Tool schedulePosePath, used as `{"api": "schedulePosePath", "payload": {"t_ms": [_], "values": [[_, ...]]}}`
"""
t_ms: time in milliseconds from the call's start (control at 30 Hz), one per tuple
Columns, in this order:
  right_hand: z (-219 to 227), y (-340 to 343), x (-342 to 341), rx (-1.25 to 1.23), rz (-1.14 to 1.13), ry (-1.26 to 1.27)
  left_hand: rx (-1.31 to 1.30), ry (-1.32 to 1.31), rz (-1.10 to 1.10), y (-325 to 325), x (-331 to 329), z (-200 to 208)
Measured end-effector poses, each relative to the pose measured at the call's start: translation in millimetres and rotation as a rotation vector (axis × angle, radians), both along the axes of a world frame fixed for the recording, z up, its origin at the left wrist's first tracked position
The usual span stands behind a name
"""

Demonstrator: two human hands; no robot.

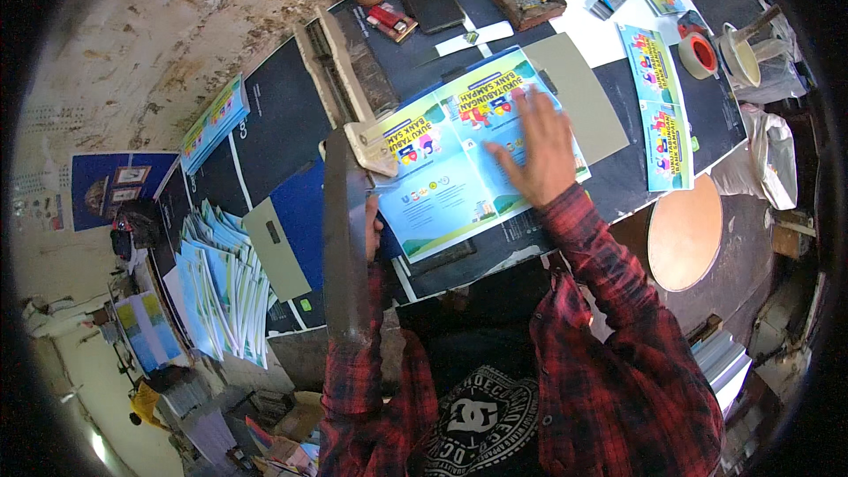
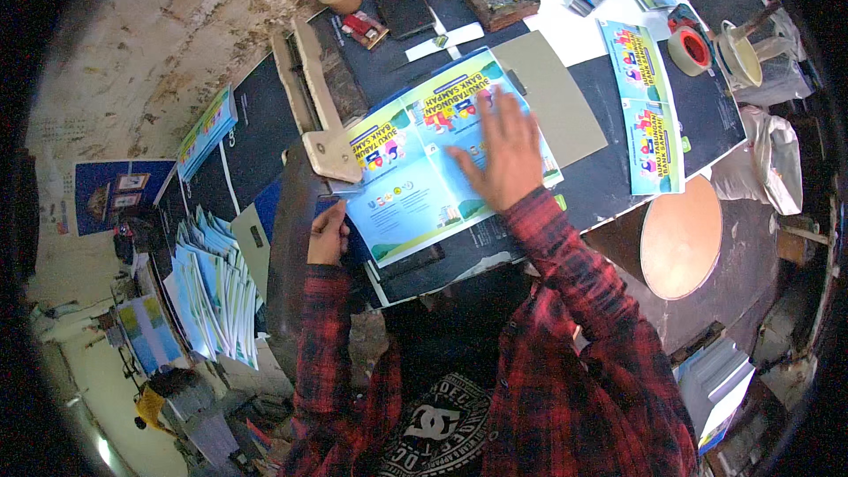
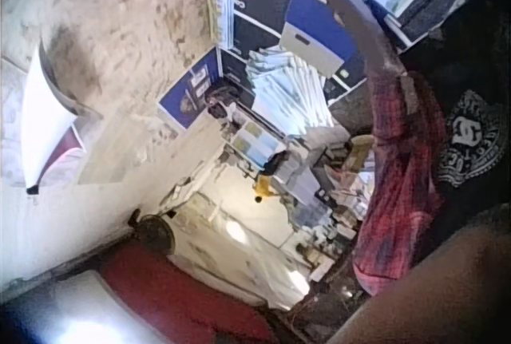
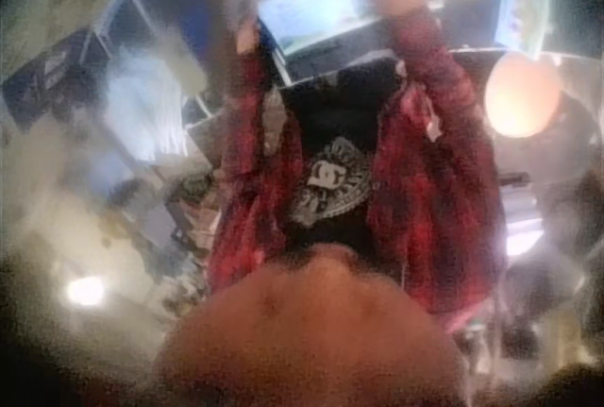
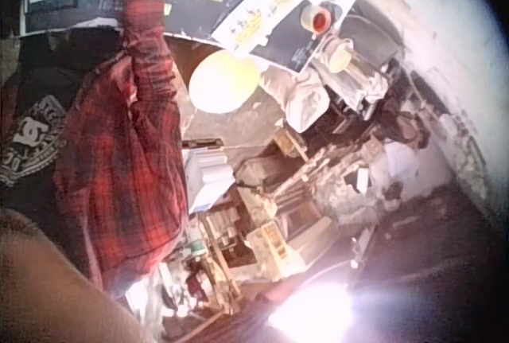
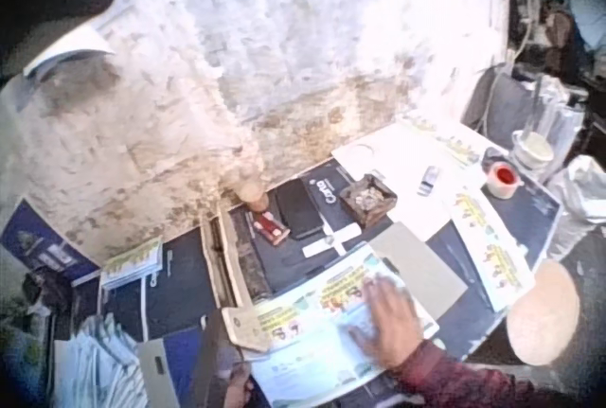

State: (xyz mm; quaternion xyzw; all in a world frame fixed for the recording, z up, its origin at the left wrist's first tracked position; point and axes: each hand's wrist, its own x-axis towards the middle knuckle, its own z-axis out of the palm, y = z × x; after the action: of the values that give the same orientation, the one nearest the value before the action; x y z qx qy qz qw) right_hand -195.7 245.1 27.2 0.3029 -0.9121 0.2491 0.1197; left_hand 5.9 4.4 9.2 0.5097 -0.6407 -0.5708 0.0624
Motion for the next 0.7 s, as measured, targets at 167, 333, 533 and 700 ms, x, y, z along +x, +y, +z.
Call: {"api": "schedulePosePath", "payload": {"t_ms": [167,333,533,700], "values": [[9,32,-15,-0.249,-0.247,-0.258,0.081,0.043,0.011,2,0,9],[4,22,-15,-0.117,-0.343,-0.156,0.052,0.042,0.018,-1,2,7],[0,24,-29,-0.197,-0.361,-0.273,0.049,0.046,-0.030,-8,4,3],[-4,30,-39,-0.132,-0.393,-0.278,0.028,0.071,-0.086,-8,1,0]]}}
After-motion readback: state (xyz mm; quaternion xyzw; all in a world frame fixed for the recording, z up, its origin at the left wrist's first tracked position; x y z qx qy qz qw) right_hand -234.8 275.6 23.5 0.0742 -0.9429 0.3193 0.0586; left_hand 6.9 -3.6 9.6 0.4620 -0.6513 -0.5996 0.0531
